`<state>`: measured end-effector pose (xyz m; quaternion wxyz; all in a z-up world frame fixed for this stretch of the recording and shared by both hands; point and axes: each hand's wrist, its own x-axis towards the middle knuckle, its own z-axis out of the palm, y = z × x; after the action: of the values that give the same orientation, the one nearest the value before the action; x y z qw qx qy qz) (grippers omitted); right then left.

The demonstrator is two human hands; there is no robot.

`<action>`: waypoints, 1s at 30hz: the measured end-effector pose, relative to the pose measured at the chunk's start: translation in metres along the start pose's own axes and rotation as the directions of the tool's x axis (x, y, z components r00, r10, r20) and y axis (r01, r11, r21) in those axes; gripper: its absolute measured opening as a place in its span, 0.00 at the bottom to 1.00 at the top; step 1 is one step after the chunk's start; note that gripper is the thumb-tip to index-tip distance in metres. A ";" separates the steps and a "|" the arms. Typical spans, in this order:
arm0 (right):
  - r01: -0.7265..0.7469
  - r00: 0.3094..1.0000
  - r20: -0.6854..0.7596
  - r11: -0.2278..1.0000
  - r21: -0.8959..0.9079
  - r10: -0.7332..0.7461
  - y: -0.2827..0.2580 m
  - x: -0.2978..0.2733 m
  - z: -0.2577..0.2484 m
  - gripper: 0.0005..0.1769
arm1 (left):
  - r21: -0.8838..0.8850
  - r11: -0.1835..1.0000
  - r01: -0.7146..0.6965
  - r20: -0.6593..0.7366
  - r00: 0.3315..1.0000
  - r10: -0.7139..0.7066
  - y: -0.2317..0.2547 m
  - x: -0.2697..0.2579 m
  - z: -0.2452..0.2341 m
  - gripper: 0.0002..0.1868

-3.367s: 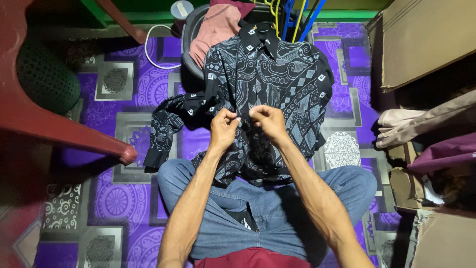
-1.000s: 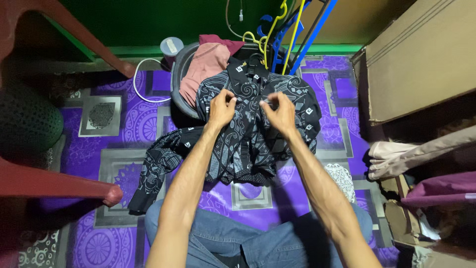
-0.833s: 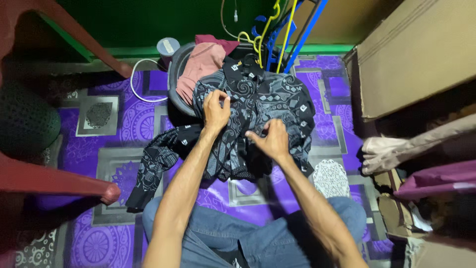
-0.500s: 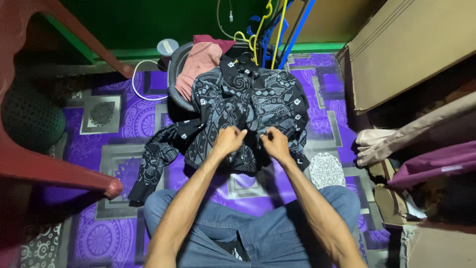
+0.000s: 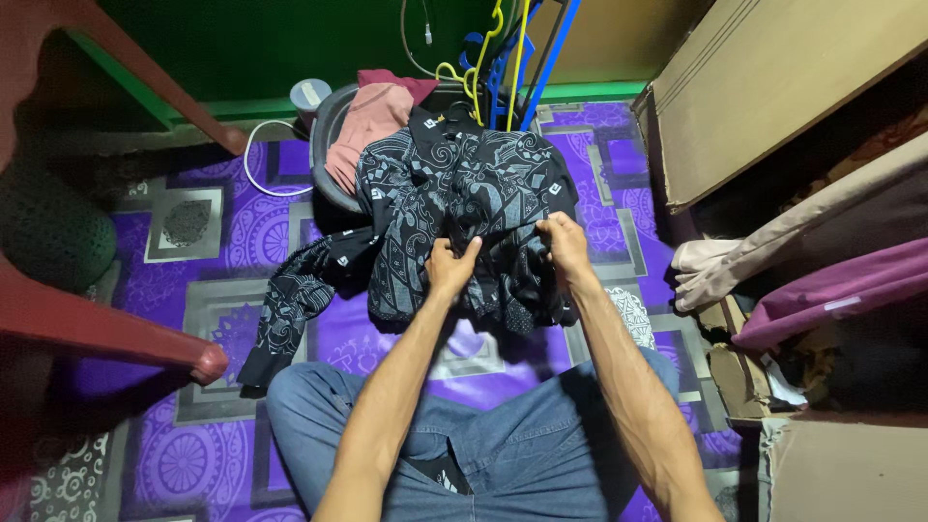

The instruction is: The person sits on the floor and buttons a black patterned shirt from the bottom to the top. After buttoning, they place the shirt on a hanger and hang it in a wardrobe. Finally, they pick up a pink shirt from a nearby basin.

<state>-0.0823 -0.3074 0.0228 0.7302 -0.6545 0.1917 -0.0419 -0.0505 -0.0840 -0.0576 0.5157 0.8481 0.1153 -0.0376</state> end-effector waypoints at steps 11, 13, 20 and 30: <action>0.225 0.974 -0.001 0.970 -0.087 -0.226 0.010 0.006 -0.012 0.07 | 0.022 0.981 -0.194 -0.326 0.926 0.191 -0.036 0.031 0.000 0.13; 0.183 0.980 -0.052 0.968 -0.171 -0.194 0.009 0.007 -0.015 0.07 | -0.284 0.959 0.016 -0.177 0.982 -0.068 -0.027 0.032 -0.025 0.14; 0.172 0.969 -0.139 0.959 -0.224 -0.206 0.010 0.007 -0.017 0.08 | 0.218 0.967 -0.135 -0.077 0.985 0.154 -0.012 0.008 -0.094 0.18; 0.194 0.979 -0.051 0.978 -0.078 -0.198 0.008 -0.004 0.012 0.12 | 0.286 0.954 0.084 0.098 0.988 -0.117 -0.044 0.019 0.002 0.45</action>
<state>-0.0836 -0.2938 0.0164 0.6924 -0.6947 0.1490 -0.1257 -0.0422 -0.0634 -0.0999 0.3931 0.9023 0.1223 -0.1278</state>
